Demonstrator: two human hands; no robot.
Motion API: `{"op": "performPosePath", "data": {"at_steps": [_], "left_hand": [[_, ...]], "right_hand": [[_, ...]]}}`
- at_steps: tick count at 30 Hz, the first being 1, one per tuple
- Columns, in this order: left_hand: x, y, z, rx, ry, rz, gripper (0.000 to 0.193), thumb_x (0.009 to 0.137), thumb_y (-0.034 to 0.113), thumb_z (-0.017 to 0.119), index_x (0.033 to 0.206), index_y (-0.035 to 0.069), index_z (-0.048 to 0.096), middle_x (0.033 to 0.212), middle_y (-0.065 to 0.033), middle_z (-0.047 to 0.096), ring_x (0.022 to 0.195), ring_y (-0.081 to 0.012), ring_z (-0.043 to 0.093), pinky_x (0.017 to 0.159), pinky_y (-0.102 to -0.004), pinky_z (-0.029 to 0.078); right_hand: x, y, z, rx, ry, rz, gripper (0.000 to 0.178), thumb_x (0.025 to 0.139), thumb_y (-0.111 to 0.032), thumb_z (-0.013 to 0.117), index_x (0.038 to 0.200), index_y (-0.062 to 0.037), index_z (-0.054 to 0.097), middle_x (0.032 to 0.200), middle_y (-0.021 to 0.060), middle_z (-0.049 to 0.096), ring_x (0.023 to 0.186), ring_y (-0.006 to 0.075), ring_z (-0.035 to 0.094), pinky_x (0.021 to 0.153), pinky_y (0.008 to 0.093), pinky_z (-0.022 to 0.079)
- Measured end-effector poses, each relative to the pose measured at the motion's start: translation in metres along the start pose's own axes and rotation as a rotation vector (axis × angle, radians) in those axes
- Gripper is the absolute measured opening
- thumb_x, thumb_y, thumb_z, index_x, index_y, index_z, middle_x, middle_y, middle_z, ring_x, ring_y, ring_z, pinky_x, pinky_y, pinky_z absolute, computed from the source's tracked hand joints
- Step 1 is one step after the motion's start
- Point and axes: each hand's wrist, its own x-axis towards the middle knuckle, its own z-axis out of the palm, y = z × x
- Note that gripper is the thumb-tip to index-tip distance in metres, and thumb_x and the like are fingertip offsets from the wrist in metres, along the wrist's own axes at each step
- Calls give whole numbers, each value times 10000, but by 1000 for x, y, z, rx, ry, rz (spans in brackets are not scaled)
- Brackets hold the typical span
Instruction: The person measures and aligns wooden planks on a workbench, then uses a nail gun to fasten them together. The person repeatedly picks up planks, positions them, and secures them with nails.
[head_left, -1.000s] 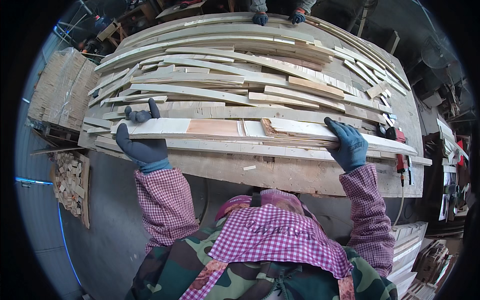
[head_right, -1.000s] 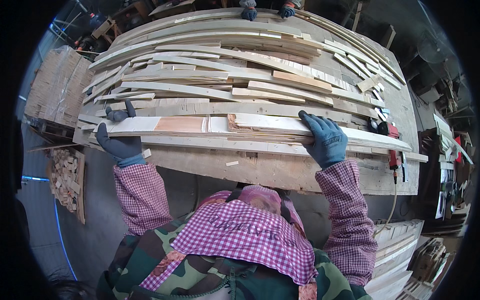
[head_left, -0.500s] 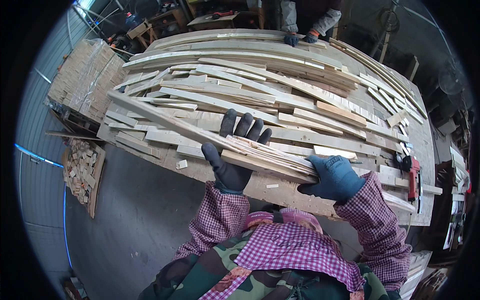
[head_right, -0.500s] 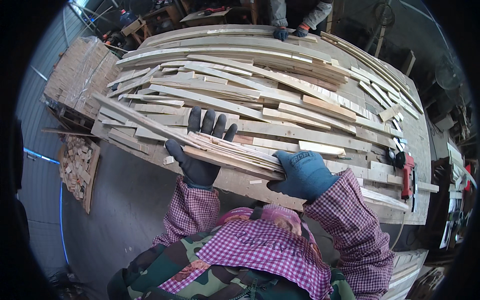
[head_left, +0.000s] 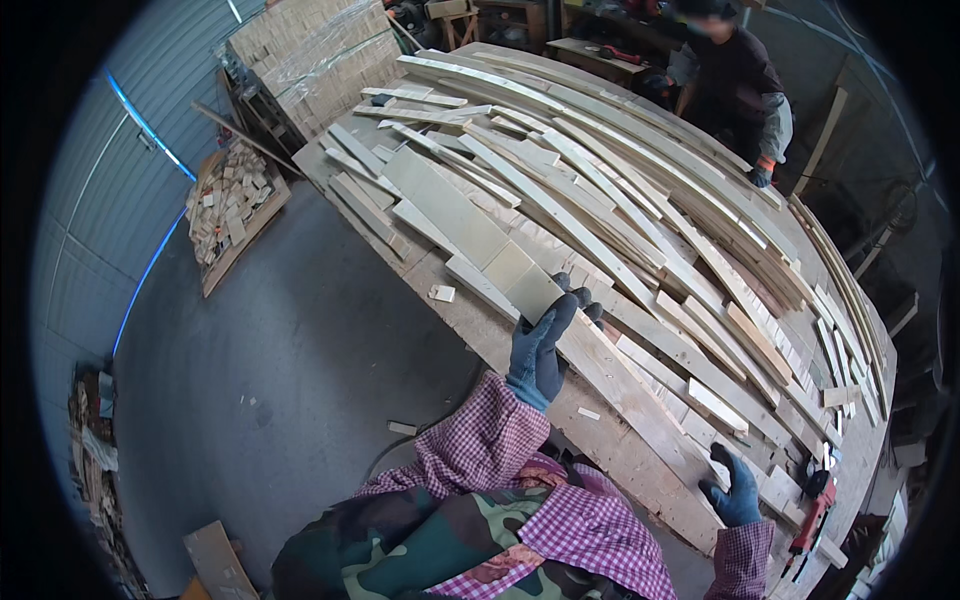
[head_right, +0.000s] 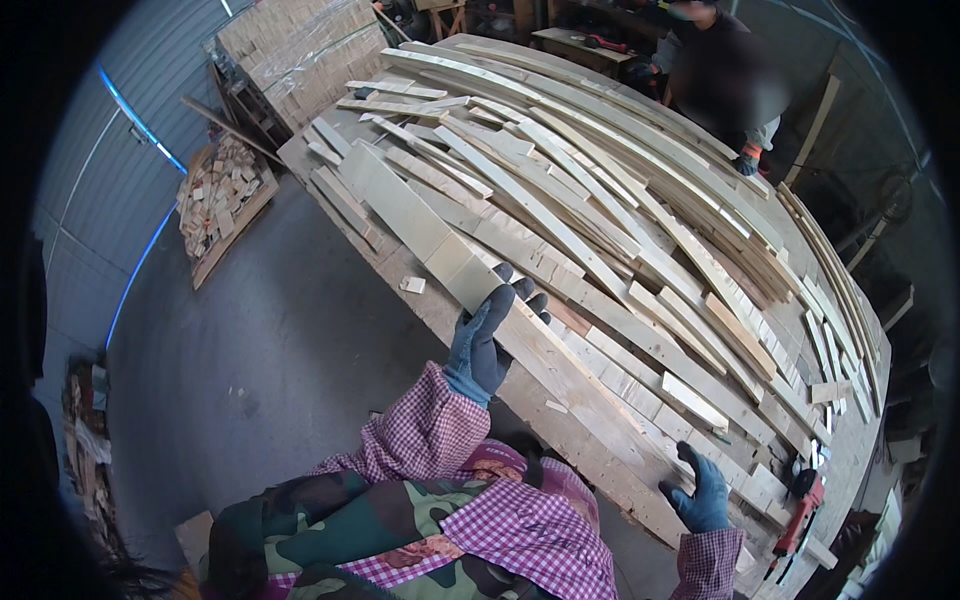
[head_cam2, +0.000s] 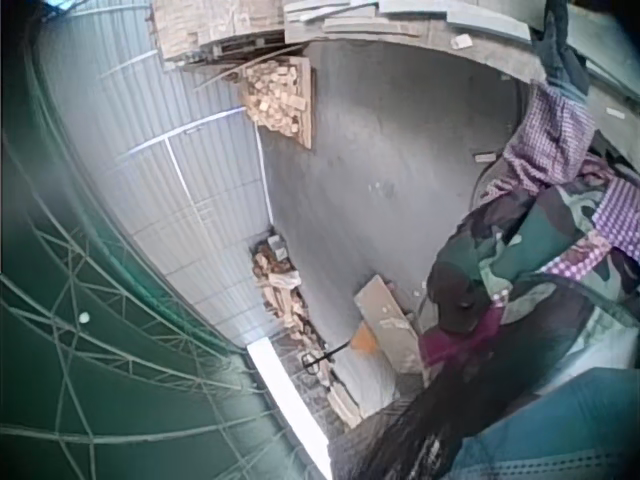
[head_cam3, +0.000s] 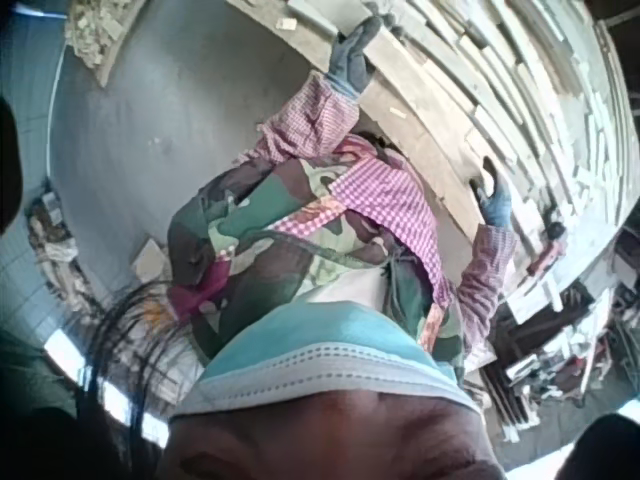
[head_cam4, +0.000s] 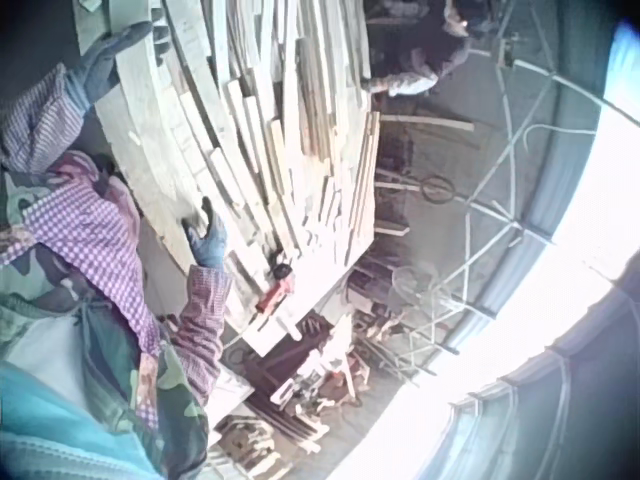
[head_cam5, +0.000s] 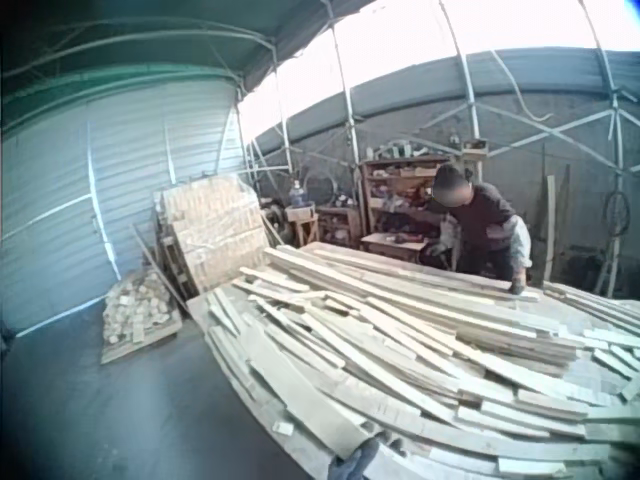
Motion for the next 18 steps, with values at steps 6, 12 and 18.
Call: {"op": "performPosePath", "data": {"at_steps": [6,12,18], "left_hand": [[-6,-16,-54,81,247,63,398,834,182,678,1183,73,521,1016,-74,561,958,-226,575,838,-385,509],[-18,-22,-105,58,517,3,316,798,137,712,1051,38,551,924,-71,572,862,-200,594,798,-373,551],[-21,-67,-155,110,628,-17,463,782,205,724,1142,26,494,1005,-154,605,853,-317,632,746,-439,545]], "right_hand": [[-79,128,33,49,-132,472,612,734,-408,723,1237,-98,562,1151,169,609,1049,301,586,881,389,458],[-51,132,58,-122,-450,505,550,693,-486,731,1018,-53,631,857,150,671,828,295,646,744,393,488],[-118,110,42,-173,-377,459,622,655,-641,641,887,-64,656,706,159,645,673,325,632,635,434,473]]}}
